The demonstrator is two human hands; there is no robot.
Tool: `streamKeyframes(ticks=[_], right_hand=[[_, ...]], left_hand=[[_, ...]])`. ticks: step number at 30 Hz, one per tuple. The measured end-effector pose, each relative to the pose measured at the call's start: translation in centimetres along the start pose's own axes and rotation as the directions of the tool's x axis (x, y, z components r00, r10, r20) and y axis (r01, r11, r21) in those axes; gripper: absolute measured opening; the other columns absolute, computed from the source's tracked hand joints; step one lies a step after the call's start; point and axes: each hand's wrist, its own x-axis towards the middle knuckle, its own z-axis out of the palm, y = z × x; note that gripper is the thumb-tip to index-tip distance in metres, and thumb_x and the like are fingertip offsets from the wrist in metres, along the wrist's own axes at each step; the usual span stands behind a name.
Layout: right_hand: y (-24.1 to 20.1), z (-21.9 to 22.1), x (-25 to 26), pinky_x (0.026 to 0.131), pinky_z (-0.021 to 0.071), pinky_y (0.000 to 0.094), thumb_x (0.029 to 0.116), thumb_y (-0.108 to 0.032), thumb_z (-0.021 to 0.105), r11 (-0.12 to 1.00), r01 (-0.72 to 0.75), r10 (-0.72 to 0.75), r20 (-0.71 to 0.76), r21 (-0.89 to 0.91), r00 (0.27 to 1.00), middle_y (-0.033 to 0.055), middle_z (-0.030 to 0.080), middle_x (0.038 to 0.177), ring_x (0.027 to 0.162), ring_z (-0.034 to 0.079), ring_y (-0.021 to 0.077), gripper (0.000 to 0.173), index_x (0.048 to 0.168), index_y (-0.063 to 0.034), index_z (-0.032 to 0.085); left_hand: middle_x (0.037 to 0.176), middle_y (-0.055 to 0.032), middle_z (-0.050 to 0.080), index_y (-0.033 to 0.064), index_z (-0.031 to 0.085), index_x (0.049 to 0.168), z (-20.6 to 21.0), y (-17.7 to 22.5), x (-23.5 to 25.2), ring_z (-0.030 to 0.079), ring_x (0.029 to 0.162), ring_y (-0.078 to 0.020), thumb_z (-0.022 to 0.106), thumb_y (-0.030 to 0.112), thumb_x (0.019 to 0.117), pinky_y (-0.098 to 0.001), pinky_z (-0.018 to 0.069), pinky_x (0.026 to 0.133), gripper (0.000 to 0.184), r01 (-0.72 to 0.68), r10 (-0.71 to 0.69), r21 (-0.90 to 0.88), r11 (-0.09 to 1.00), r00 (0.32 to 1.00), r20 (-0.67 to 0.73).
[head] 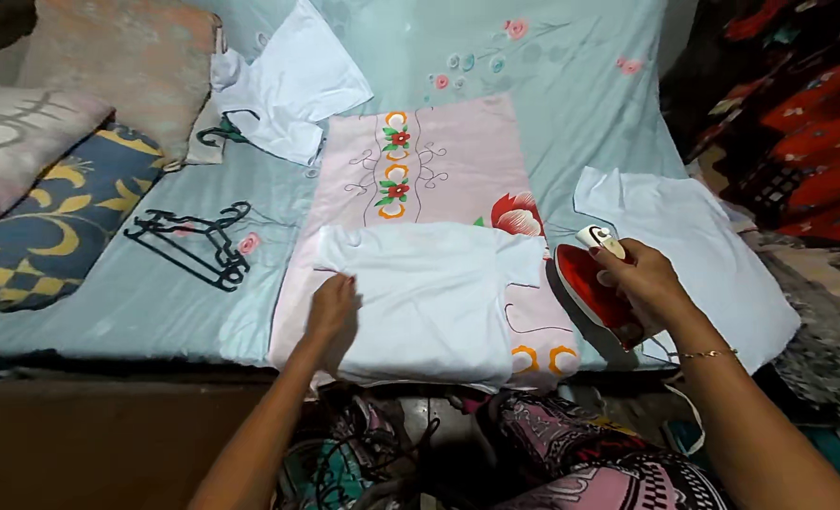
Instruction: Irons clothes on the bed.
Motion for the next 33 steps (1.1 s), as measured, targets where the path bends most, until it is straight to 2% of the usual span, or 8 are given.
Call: streamKeyframes(ticks=[4, 6, 9, 13, 18, 21, 27, 33], right_hand=[[-3.4, 1.2, -1.4, 0.068, 0.0512, 0.0423, 0.1063, -0.034, 0.058, 0.999, 0.030, -0.031, 0.069, 0.020, 0.997, 0.0159, 0.063, 0.088, 0.069, 0.058, 0.0214, 0.038, 0.120, 0.0018, 0.060], [-4.7, 2.3, -1.8, 0.065, 0.0513, 0.0380, 0.1065, -0.032, 0.058, 0.998, 0.041, -0.046, 0.110, 0.039, 0.993, 0.0129, 0.063, 0.084, 0.065, 0.058, 0.0179, 0.035, 0.120, -0.0001, 0.060], [-6.7, 4.3, -2.4, 0.063, 0.0512, 0.0366, 0.1067, -0.027, 0.057, 0.996, 0.047, -0.062, 0.194, 0.082, 0.979, 0.0125, 0.062, 0.083, 0.063, 0.057, 0.0177, 0.032, 0.125, -0.0008, 0.057], [-9.0, 7.0, -3.0, 0.062, 0.0528, 0.0348, 0.1067, -0.028, 0.057, 0.995, 0.027, -0.047, 0.226, 0.092, 0.973, 0.0111, 0.062, 0.084, 0.062, 0.059, 0.0163, 0.033, 0.127, -0.0012, 0.055], [-10.9, 10.2, -3.1, 0.063, 0.0532, 0.0343, 0.1088, -0.030, 0.053, 0.992, -0.052, 0.026, 0.220, 0.111, 0.975, 0.0109, 0.061, 0.087, 0.063, 0.059, 0.0158, 0.036, 0.130, -0.0009, 0.052], [-11.1, 12.8, -2.3, 0.066, 0.0546, 0.0361, 0.1092, -0.031, 0.051, 0.993, -0.078, 0.053, 0.237, 0.094, 0.970, 0.0131, 0.062, 0.093, 0.067, 0.061, 0.0176, 0.039, 0.134, -0.0005, 0.051], [-12.3, 17.8, 2.1, 0.072, 0.0539, 0.0401, 0.1083, -0.032, 0.053, 0.994, -0.079, 0.071, 0.103, 0.074, 0.992, 0.0157, 0.063, 0.090, 0.072, 0.062, 0.0219, 0.043, 0.129, 0.0053, 0.055], [-13.8, 19.0, 9.3, 0.088, 0.0503, 0.0577, 0.1069, -0.041, 0.051, 0.998, -0.058, 0.058, 0.003, 0.023, 0.998, 0.0281, 0.064, 0.111, 0.098, 0.064, 0.0388, 0.053, 0.128, 0.0081, 0.057]], left_hand=[[0.098, -0.0380, 0.067, -0.0175, 0.068, 0.099, -3.8, -7.3, -11.8, 0.065, 0.101, -0.0539, 0.044, 0.029, 0.1116, -0.0688, 0.0450, 0.093, 0.054, 0.346, -0.359, 0.138, 0.928, 0.930, 0.083], [0.111, -0.0372, 0.067, -0.0140, 0.068, 0.108, -4.1, -11.4, -16.6, 0.063, 0.112, -0.0537, 0.045, 0.030, 0.1114, -0.0679, 0.0442, 0.099, 0.050, 0.532, -0.560, 0.196, 0.824, 0.817, 0.138], [0.145, -0.0368, 0.050, -0.0089, 0.052, 0.142, -1.9, -17.0, -22.7, 0.048, 0.137, -0.0526, 0.056, 0.020, 0.1068, -0.0637, 0.0364, 0.115, 0.046, 0.735, -0.740, 0.107, 0.670, 0.648, 0.183], [0.155, -0.0379, 0.037, -0.0114, 0.029, 0.155, 3.1, -15.2, -23.6, 0.036, 0.146, -0.0488, 0.047, 0.049, 0.1081, -0.0617, 0.0279, 0.120, 0.078, 0.841, -0.787, -0.217, 0.496, 0.541, 0.297], [0.156, -0.0367, 0.036, -0.0085, 0.013, 0.160, 4.1, -16.7, -19.6, 0.040, 0.145, -0.0468, 0.073, 0.037, 0.0963, -0.0569, 0.0329, 0.120, 0.099, 0.786, -0.751, 0.047, 0.617, 0.570, 0.332], [0.155, -0.0388, 0.035, -0.0053, 0.009, 0.162, 5.3, -18.4, -17.8, 0.043, 0.142, -0.0508, 0.077, 0.041, 0.0926, -0.0598, 0.0370, 0.117, 0.107, 0.813, -0.795, 0.062, 0.579, 0.546, 0.267], [0.153, -0.0389, 0.037, 0.0021, 0.015, 0.164, 6.0, -21.0, -15.1, 0.046, 0.138, -0.0535, 0.068, 0.046, 0.0986, -0.0632, 0.0409, 0.112, 0.094, 0.834, -0.812, 0.019, 0.552, 0.532, 0.239], [0.158, -0.0344, 0.033, 0.0097, 0.026, 0.163, 5.9, -21.2, -14.1, 0.044, 0.140, -0.0525, 0.051, 0.044, 0.1072, -0.0636, 0.0408, 0.111, 0.071, 0.797, -0.784, 0.040, 0.602, 0.582, 0.216]])
